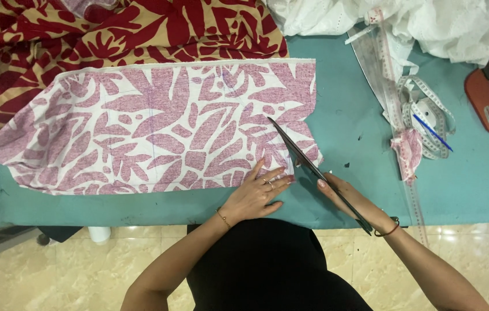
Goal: The person measures and marks a piece of patterned fabric using a ruler and a blue pen. They then use large shears to cut the fabric along the marked lines, separating a rectangular piece from the larger roll.
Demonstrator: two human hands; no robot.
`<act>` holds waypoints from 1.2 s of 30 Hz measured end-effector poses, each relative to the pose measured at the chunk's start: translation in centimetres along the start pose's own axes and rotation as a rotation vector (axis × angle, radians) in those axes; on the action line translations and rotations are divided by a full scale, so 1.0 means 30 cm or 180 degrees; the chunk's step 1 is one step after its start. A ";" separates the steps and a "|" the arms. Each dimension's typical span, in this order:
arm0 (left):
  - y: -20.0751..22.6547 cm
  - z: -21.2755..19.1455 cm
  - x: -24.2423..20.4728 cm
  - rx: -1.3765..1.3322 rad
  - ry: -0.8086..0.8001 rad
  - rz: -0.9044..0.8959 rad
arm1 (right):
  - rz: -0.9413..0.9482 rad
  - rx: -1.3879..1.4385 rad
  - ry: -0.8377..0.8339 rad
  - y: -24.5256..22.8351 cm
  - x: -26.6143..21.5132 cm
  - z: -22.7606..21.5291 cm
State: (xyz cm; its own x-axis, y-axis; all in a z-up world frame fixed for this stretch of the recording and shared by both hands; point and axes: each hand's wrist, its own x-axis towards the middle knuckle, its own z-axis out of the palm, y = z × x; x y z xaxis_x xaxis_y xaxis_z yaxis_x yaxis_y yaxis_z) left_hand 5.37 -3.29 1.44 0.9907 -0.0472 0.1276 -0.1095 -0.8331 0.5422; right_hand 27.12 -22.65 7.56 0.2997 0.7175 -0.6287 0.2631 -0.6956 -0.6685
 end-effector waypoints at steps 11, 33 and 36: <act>0.006 -0.012 -0.001 -0.0195 0.0078 -0.0026 | -0.0245 -0.0475 -0.0289 -0.157 0.070 -0.093; 0.001 -0.006 -0.005 -0.0155 0.0130 0.0004 | -0.0154 -0.0774 -0.0189 -0.209 0.174 -0.103; -0.001 0.005 -0.012 -0.0036 0.0168 0.0033 | -0.0197 -0.0847 -0.0129 -0.224 0.168 -0.100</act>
State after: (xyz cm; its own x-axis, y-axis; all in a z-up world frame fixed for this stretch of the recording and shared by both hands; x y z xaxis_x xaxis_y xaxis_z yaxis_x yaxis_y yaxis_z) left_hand 5.04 -3.34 1.25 0.9839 -0.0264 0.1766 -0.1209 -0.8263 0.5501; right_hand 29.61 -14.47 10.08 0.2400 0.7561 -0.6089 0.5132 -0.6312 -0.5816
